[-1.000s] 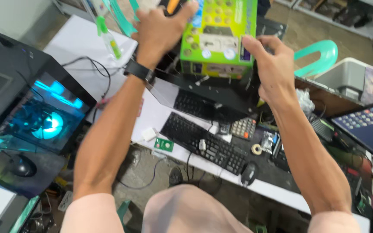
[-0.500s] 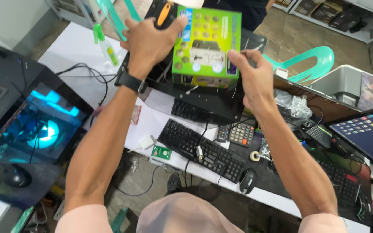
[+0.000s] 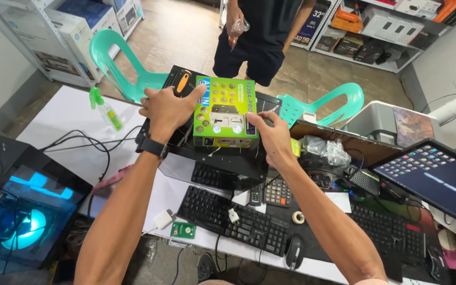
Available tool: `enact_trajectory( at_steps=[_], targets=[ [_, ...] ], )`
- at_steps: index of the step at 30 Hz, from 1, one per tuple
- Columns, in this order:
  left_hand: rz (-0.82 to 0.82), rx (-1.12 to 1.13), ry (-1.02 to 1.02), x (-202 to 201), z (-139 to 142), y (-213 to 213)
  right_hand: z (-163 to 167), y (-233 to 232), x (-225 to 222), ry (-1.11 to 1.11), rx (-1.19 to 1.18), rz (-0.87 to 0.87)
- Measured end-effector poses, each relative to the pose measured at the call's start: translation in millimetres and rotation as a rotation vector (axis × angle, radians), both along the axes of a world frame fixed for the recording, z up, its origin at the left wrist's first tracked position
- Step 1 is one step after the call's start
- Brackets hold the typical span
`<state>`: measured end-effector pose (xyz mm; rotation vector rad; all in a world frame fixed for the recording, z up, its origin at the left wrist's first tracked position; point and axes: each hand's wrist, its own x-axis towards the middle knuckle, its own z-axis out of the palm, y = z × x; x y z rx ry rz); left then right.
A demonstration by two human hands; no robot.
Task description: The person solders a component on an electronic device resting on a cardboard box on the floor, then carries the device to a work desk, connects it to a computer setup, unplugs and rearranges cables, and uses a screwdriver and pliers on the device and a power strip.
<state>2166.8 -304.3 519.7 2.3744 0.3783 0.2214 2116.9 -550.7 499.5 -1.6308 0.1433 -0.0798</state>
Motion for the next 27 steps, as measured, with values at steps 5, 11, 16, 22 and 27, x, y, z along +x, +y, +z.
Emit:
enact_trajectory(
  at_steps=[5, 11, 16, 22, 27],
  targets=[
    [-0.001, 0.020, -0.060, 14, -3, -3, -7, -5, 15, -0.048, 0.054, -0.001],
    [-0.014, 0.000, 0.029, 19, -3, -5, -2, -10, 24, 0.007, -0.016, 0.016],
    [-0.001, -0.023, 0.084, 18, 4, -3, 0, -8, 29, 0.072, -0.029, 0.029],
    [0.083, 0.000, 0.103, 18, 4, 1, 1, 0, 47, 0.049, -0.035, 0.065],
    [0.060, -0.009, 0.145, 25, -1, -1, -1, -8, 53, 0.097, -0.042, 0.075]
  ],
)
